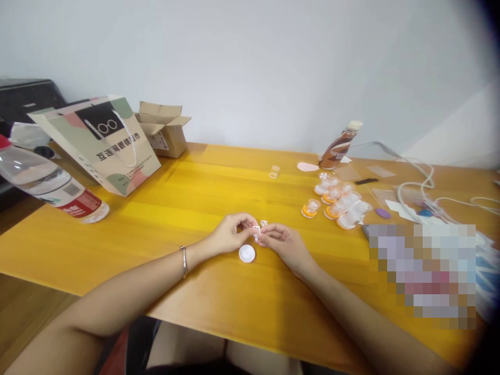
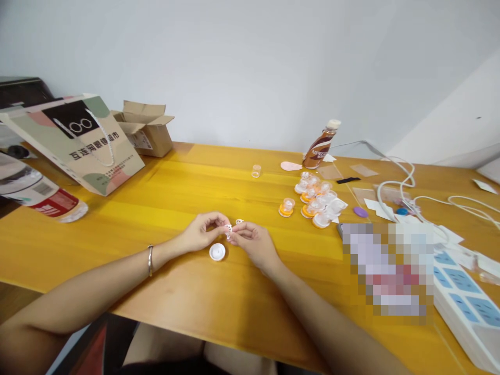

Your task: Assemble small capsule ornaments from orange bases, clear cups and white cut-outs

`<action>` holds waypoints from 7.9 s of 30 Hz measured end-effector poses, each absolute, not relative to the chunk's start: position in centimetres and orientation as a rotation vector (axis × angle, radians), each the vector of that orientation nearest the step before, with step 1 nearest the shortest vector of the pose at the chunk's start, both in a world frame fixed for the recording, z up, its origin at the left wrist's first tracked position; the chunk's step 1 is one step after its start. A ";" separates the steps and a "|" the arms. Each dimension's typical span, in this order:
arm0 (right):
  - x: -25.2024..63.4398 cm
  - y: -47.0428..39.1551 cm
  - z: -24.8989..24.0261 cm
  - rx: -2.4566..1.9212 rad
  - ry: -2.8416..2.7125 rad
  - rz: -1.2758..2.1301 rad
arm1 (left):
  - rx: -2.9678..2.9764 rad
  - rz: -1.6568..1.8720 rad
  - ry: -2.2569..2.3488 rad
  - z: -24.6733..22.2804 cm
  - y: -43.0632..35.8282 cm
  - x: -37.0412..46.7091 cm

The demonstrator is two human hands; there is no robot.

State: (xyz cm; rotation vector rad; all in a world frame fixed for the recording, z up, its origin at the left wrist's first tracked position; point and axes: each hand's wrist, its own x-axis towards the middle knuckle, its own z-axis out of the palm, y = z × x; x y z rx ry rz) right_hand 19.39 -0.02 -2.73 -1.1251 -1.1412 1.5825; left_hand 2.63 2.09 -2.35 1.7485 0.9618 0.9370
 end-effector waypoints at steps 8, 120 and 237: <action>19.8 -0.1 -1.9 -0.921 -1.038 1.823 | 1.757 0.996 0.701 -1.1 2.4 2.1; 19.2 0.0 -3.0 -0.997 -1.139 1.480 | 1.917 1.099 1.004 -1.6 1.1 2.9; 20.4 0.6 -2.9 -0.905 -1.544 1.569 | 2.107 1.178 1.153 -0.8 1.8 1.1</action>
